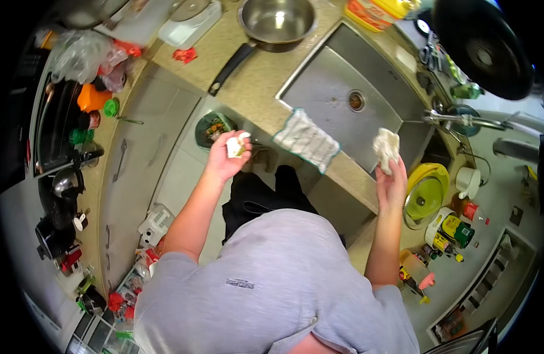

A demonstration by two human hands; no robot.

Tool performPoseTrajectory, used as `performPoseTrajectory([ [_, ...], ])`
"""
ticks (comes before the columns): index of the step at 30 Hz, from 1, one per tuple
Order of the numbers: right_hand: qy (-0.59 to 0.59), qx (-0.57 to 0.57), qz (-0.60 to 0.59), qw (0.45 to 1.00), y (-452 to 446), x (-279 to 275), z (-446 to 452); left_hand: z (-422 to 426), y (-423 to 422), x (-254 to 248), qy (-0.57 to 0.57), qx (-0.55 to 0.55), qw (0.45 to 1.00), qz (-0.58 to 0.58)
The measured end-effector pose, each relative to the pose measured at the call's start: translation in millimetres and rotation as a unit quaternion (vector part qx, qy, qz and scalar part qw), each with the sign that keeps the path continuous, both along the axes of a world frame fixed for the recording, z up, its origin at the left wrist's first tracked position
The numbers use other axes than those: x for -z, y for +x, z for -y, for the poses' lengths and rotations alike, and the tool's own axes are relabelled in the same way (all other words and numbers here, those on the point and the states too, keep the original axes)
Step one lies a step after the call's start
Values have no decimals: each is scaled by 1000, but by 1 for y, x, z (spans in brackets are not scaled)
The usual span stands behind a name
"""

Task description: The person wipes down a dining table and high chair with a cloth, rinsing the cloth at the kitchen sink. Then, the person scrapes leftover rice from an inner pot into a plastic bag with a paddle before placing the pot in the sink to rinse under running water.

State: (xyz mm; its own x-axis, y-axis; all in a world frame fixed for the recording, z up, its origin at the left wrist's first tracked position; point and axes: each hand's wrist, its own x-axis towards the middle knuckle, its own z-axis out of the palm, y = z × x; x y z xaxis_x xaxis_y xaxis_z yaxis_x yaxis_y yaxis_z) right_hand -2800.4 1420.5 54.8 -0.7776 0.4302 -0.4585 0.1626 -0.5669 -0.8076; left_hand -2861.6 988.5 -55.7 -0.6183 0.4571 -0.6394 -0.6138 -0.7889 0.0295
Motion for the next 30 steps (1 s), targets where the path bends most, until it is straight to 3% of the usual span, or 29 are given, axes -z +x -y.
performPoseTrajectory([
  [5,24,27,44,998,28,-11,43,127,25,153,-189,-102,966,143],
  [8,49,34,64,996,43,-16,63,157,10,228,-210,-111,964,122],
  [10,64,36,73,995,50,-20,74,153,-10,188,-225,-57,960,159],
  [13,75,28,74,994,58,-25,85,162,-14,198,-227,22,955,192],
  [14,75,32,80,993,58,-28,91,152,-16,183,-329,1,928,174],
  [16,85,34,96,991,64,-36,92,134,-15,196,-397,75,910,94],
  [17,77,23,75,994,64,-36,90,139,-8,224,-366,166,915,37],
  [18,58,39,59,996,65,-34,85,126,-5,203,-82,166,978,-96],
  [19,36,32,44,998,61,-37,85,71,-8,82,-189,226,955,-12],
  [22,-17,41,-13,999,43,-27,68,-23,-19,-48,-97,363,908,-184],
  [25,-77,13,-42,996,19,-14,42,-137,-41,-92,-133,352,874,-309],
  [27,-104,-4,-55,993,4,-10,25,-218,-61,-108,-139,305,893,-300],
  [30,-123,-60,-39,990,-14,6,-16,-302,-93,-83,-165,370,840,-360],
])
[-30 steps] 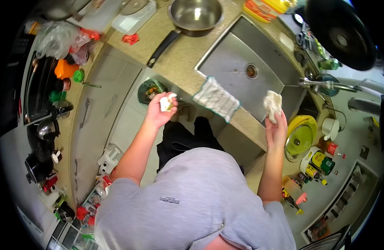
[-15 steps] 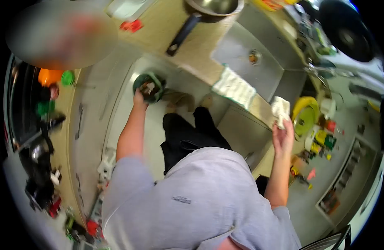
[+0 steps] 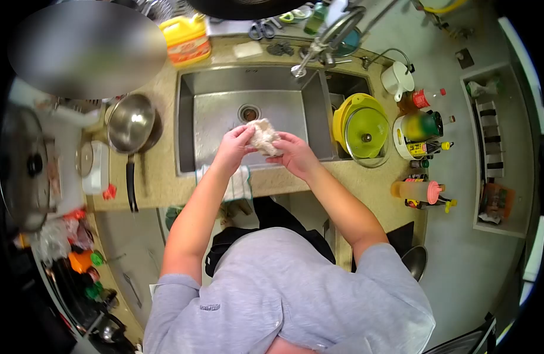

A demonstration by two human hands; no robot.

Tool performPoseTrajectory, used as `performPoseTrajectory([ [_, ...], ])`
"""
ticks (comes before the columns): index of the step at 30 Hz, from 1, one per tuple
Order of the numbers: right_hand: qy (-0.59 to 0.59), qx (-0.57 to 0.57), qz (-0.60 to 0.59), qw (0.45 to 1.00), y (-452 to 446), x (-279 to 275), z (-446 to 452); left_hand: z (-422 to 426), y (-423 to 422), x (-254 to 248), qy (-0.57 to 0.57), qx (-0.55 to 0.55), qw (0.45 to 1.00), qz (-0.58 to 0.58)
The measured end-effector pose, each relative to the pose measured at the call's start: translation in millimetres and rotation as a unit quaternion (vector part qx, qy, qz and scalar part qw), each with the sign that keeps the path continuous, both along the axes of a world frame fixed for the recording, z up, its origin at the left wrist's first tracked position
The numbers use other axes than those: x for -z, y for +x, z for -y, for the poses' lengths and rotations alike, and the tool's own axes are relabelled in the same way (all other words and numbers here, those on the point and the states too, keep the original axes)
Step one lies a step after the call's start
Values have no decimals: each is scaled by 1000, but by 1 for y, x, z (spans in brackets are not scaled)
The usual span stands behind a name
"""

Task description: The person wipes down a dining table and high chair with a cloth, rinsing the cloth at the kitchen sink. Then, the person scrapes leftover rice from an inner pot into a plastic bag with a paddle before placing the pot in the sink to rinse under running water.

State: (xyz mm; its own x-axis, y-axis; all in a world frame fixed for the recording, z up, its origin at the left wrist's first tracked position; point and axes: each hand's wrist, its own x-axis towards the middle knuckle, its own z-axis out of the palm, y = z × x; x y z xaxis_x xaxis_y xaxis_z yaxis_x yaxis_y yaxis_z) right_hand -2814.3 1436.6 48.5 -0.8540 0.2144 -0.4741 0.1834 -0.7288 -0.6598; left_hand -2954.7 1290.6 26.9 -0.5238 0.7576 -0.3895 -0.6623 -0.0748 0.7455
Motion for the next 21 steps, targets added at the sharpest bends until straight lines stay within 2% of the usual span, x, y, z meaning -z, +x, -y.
performPoseTrajectory([
  [1,-6,13,-9,1000,-2,2,-20,-20,-5,8,-6,13,1000,-9],
  [2,147,-50,74,985,-4,3,-41,-35,-11,14,-64,9,997,-53],
  [3,294,-111,159,936,-8,4,-63,-50,-18,22,-119,3,988,-98],
  [4,546,-70,105,828,-12,43,-108,-63,-26,38,-181,11,970,-163],
  [5,698,-7,102,708,-24,42,-151,-78,-34,41,-185,17,968,-170],
  [7,888,76,124,436,-54,28,-229,-101,-43,46,-236,68,915,-321],
  [8,903,45,166,394,-65,30,-268,-114,-46,48,-239,72,914,-320],
  [9,896,-5,226,382,-74,34,-297,-127,-50,47,-245,79,910,-324],
  [11,881,-70,259,389,-81,34,-330,-143,-55,46,-322,88,770,-544],
  [12,875,-114,268,387,-86,28,-335,-149,-64,63,-269,32,691,-670],
  [13,868,-157,276,383,-90,22,-336,-153,-75,79,-273,40,689,-670],
  [14,864,-160,278,388,-91,27,-333,-160,-78,75,-271,70,779,-561],
  [15,860,-173,310,367,-95,31,-327,-168,-81,73,-262,97,853,-441],
  [16,854,-184,344,345,-98,33,-321,-175,-84,72,-262,102,852,-442],
  [17,890,-141,329,282,-95,36,-305,-181,-85,71,-232,109,870,-420],
  [18,907,-155,304,246,-93,29,-284,-189,-87,73,-202,114,888,-398],
  [19,887,-244,240,311,-95,13,-262,-193,-89,75,-172,119,904,-374],
  [20,896,-209,128,370,-95,32,-245,-198,-92,80,-171,124,903,-374],
  [21,812,-158,-20,562,-99,71,-240,-202,-96,86,-171,163,904,-356],
])
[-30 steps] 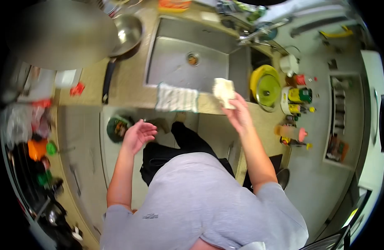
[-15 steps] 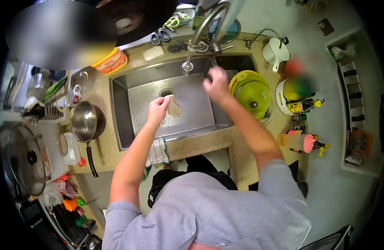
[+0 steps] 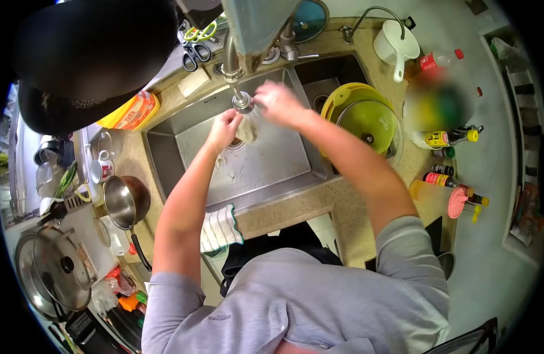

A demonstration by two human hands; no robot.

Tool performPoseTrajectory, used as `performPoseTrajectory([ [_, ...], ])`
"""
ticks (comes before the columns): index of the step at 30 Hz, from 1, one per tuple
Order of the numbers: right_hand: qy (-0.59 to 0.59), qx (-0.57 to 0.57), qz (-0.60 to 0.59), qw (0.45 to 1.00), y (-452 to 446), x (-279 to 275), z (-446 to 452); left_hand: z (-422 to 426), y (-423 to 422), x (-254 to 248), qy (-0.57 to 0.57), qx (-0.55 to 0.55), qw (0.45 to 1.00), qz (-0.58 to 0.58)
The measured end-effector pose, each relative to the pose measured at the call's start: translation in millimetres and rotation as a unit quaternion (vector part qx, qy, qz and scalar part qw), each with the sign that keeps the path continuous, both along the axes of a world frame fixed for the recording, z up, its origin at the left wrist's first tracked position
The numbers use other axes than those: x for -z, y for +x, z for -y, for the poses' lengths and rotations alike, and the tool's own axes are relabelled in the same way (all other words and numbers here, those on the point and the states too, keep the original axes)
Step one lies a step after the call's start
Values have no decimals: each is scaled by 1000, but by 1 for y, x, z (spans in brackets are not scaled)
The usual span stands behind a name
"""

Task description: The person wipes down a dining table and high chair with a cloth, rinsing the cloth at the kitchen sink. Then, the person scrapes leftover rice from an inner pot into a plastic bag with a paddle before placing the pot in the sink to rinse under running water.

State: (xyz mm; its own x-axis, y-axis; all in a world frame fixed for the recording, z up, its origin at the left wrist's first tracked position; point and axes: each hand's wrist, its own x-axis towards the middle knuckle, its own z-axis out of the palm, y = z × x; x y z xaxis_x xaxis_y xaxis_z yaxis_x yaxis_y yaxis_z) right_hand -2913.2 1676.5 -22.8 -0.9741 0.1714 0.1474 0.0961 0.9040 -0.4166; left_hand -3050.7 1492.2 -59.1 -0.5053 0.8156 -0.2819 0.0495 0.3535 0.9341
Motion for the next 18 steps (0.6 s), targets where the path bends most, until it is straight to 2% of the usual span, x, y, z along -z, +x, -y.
performPoseTrajectory([
  [1,-127,42,-27,991,-7,39,18,-6,-5,3,-15,33,999,20],
  [2,-199,54,14,978,-14,40,25,-12,-7,-2,-16,40,999,18],
  [4,-394,95,109,908,-20,43,22,-18,-6,-7,-62,51,996,40],
  [5,-397,98,109,906,-22,50,18,-23,-6,-2,-10,33,996,86],
  [7,-515,143,63,843,-19,66,9,-26,-4,-9,-3,20,993,120],
  [8,-515,147,62,842,-17,69,9,-28,-5,-10,10,4,988,152],
  [10,-625,221,-56,747,-14,73,11,-23,-16,-5,17,25,993,113],
  [12,-616,229,-77,750,-13,70,11,-19,-27,-5,-177,138,974,32],
  [14,-569,273,-81,771,-10,65,14,-17,-32,2,-174,131,976,17],
  [16,-564,267,-92,776,-5,59,24,-19,-33,9,-29,86,992,82],
  [18,-557,261,-105,781,-4,59,26,-30,-30,-13,-58,92,990,85],
])
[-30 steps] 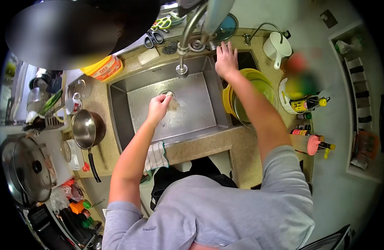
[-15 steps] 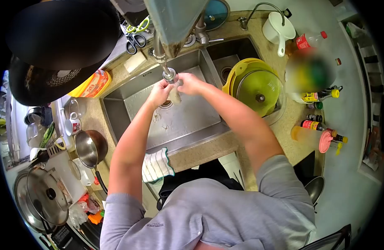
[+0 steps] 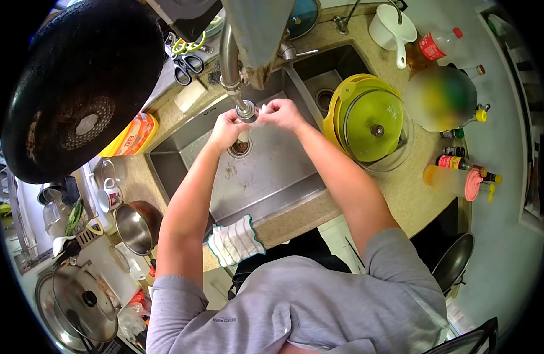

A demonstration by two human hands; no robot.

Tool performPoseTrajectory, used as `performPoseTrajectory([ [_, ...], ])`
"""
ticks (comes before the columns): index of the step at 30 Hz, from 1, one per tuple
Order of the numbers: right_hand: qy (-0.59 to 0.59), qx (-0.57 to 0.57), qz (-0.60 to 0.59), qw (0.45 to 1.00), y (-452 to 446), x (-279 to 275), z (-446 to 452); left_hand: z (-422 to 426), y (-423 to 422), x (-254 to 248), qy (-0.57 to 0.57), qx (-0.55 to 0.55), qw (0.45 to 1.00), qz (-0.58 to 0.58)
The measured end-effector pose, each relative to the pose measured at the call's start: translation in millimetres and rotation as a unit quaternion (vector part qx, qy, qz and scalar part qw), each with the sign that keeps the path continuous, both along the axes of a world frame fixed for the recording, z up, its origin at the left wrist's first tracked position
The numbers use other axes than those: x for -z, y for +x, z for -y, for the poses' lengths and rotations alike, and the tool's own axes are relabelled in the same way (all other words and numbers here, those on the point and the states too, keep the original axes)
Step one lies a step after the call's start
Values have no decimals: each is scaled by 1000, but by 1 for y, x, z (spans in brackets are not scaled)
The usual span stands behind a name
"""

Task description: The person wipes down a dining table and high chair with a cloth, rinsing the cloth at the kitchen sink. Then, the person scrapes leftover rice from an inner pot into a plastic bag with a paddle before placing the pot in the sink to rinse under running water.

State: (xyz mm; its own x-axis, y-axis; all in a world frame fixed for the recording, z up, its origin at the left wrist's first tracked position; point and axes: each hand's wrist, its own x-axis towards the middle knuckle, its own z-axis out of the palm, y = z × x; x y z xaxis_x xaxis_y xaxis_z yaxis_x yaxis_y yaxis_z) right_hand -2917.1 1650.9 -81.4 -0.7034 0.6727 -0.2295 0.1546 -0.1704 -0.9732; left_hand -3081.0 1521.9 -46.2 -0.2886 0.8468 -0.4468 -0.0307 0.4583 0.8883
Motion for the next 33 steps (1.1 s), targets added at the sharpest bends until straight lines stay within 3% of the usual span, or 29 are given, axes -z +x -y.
performPoseTrajectory([
  [2,82,-24,89,992,4,2,5,-5,4,-6,26,9,999,-16],
  [3,37,7,30,999,4,1,8,-7,4,-7,39,28,998,-37],
  [6,23,40,46,998,10,18,13,-7,5,-19,10,45,997,-60],
  [7,33,-3,97,995,10,24,14,-8,7,-26,-19,98,977,-189],
  [9,121,-45,16,992,12,24,17,-11,8,-6,37,73,986,-147],
  [11,114,-1,129,985,15,30,27,8,4,30,56,85,990,-101],
  [13,138,45,155,977,17,27,15,4,1,31,133,109,963,-210],
  [14,158,65,127,977,19,28,15,-6,1,20,135,111,962,-211],
  [16,133,91,136,977,21,37,31,-1,1,-14,-88,240,885,-390],
  [18,138,127,159,969,12,4,39,5,0,15,-41,125,867,-481],
  [20,149,110,121,975,3,-13,57,-3,8,42,-65,-46,891,-446],
  [21,163,98,86,978,0,-16,70,-9,19,31,-86,-75,964,-240],
  [22,163,103,81,978,1,-16,78,-7,8,86,-26,-149,988,-7],
  [23,178,74,-3,981,5,-12,89,-13,13,84,-35,-213,966,139],
  [24,189,45,-87,977,11,-11,100,-14,20,82,-41,-240,946,212],
  [25,135,21,-57,989,22,-9,106,-15,27,81,-49,-270,920,281],
  [26,132,26,-57,989,27,-2,109,-15,32,80,3,-222,902,371],
  [27,150,139,-19,979,32,5,110,-16,37,79,55,-172,871,457],
  [28,166,250,19,954,38,12,110,-20,40,77,52,-168,872,456],
  [29,233,282,104,925,43,22,105,-24,43,71,64,-152,862,479],
  [31,222,356,141,897,31,37,92,-32,50,52,105,-86,849,510],
  [32,211,422,178,863,24,48,82,-32,51,55,103,-84,851,508],
  [33,90,400,145,901,22,56,68,-30,52,59,175,-26,861,477],
])
